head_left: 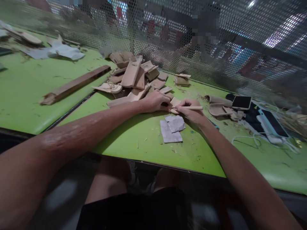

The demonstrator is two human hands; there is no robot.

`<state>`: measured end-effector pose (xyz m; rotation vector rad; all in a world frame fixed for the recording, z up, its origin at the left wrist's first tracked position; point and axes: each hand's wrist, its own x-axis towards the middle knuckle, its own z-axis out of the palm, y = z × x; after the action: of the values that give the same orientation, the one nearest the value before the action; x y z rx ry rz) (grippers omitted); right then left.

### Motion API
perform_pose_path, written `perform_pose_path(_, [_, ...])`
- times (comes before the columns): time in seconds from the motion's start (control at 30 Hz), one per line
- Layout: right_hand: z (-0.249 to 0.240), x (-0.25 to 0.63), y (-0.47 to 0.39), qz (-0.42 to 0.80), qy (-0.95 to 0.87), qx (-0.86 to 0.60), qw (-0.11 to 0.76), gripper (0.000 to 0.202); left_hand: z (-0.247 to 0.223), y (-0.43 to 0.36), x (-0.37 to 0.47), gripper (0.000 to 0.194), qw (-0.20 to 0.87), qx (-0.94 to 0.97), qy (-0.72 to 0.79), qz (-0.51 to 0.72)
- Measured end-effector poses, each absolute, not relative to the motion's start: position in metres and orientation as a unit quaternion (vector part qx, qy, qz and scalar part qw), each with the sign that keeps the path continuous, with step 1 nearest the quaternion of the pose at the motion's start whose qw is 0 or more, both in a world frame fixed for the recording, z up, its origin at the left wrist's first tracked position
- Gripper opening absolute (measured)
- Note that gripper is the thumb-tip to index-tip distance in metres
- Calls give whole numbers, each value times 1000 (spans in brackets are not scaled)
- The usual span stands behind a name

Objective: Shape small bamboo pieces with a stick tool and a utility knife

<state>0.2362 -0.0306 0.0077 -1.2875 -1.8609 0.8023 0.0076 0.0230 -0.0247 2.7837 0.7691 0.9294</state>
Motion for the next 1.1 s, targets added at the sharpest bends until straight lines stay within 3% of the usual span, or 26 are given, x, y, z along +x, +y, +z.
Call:
perform_pose_path(0.4, [11, 246, -25, 318, -745, -484, 332, 26, -23, 16, 6, 27, 22, 916, 265, 299])
perform_pose_path(0.87, [20, 260, -23, 414, -717, -476, 296, 23, -18, 10, 9, 27, 47, 921, 264, 282])
perform_pose_path(1.1, [16, 258, -28, 435, -686, -487, 321, 24, -20, 7, 7, 28, 36, 922, 258, 287])
